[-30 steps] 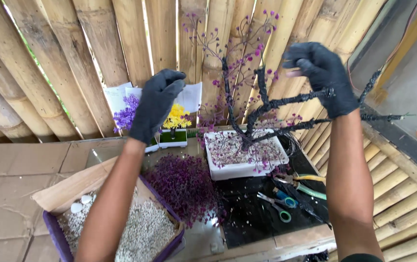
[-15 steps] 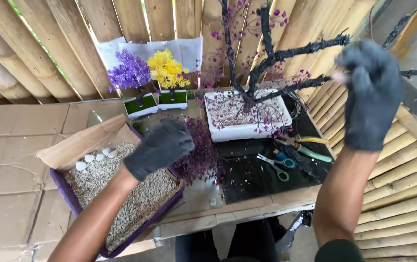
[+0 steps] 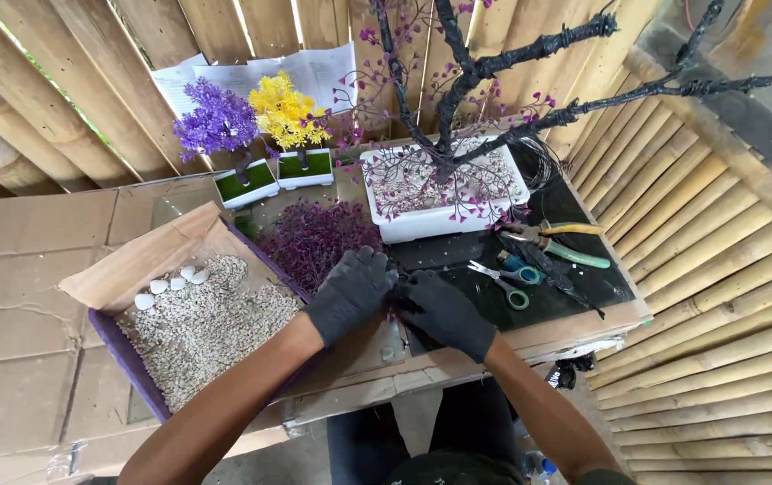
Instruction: The person arranges purple artificial flowers onto a black wire bonsai tree structure. They pick up bunches of purple flowers from a pile on the table and attach them to the branches of the tree, adjusting the placement with gloved hands.
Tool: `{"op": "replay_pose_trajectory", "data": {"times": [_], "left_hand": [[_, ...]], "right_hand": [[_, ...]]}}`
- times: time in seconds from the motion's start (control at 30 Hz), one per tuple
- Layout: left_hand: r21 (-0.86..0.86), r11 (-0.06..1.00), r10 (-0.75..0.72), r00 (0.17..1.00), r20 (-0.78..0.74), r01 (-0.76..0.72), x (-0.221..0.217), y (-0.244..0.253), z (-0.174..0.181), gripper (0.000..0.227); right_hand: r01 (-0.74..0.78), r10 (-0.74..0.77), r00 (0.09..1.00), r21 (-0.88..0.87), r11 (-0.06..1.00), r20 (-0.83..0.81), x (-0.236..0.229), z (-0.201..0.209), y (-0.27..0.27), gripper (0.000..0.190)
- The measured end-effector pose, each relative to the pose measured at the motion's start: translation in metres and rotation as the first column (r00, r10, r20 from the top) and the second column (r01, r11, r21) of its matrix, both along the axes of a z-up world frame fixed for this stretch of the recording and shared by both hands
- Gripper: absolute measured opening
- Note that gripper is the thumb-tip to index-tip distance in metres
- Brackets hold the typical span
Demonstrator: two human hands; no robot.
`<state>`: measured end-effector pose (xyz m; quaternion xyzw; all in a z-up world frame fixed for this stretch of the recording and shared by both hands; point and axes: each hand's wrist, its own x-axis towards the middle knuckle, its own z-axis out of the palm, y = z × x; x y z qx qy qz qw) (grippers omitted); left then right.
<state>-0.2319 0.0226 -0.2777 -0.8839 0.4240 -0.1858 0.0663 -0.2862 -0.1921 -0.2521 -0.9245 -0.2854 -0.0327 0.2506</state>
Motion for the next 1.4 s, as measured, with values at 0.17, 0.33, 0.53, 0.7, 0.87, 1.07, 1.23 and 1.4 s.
{"op": "replay_pose_trajectory", "data": {"times": [0.17, 0.33, 0.53, 0.7, 0.87, 1.07, 1.23, 1.4], "left_hand": [[-0.070, 0.997, 0.033, 0.999, -0.029, -0.035, -0.009, 0.015, 0.006, 0.026], [-0.202, 0.979, -0.016, 1.000, -0.003, 0.015, 0.003, 0.047, 0.004, 0.036], [-0.246, 0.966, 0.142, 0.961, 0.239, -0.081, 0.095, 0.121, -0.035, 0.042], [-0.179, 0.792, 0.471, 0.770, -0.430, -0.584, 0.167, 0.103, -0.030, 0.063], [-0.155, 0.829, 0.422, 0.783, -0.456, -0.537, 0.175, 0.086, -0.012, 0.024], [-0.704, 0.550, -0.016, 0.837, -0.547, -0.449, 0.108, 0.092, 0.111, 0.014], [-0.808, 0.167, -0.309, 0.749, -0.587, -0.565, 0.078, 0.099, 0.170, 0.013], [-0.856, -0.018, -0.343, 0.807, -0.481, -0.517, 0.066, 0.095, 0.187, 0.011]], "right_hand": [[-0.011, 0.021, 0.984, -0.053, 0.999, 0.179, 0.014, -0.057, -0.026, 0.034], [0.007, 0.054, 0.934, -0.169, 0.986, 0.353, 0.009, -0.036, -0.047, 0.024], [0.120, -0.107, 0.913, -0.007, 0.993, 0.394, 0.015, -0.048, -0.060, 0.020], [0.118, -0.187, 0.879, 0.181, 0.976, 0.438, 0.010, -0.050, -0.049, 0.012], [0.140, -0.221, 0.877, 0.213, 0.967, 0.426, 0.003, -0.044, -0.050, 0.012], [0.161, -0.251, 0.880, 0.245, 0.956, 0.404, -0.001, -0.043, -0.050, 0.011], [0.136, -0.241, 0.896, 0.285, 0.949, 0.373, -0.004, -0.033, -0.047, 0.010], [0.177, -0.276, 0.913, 0.318, 0.931, 0.301, -0.002, -0.038, -0.046, 0.013]]}}
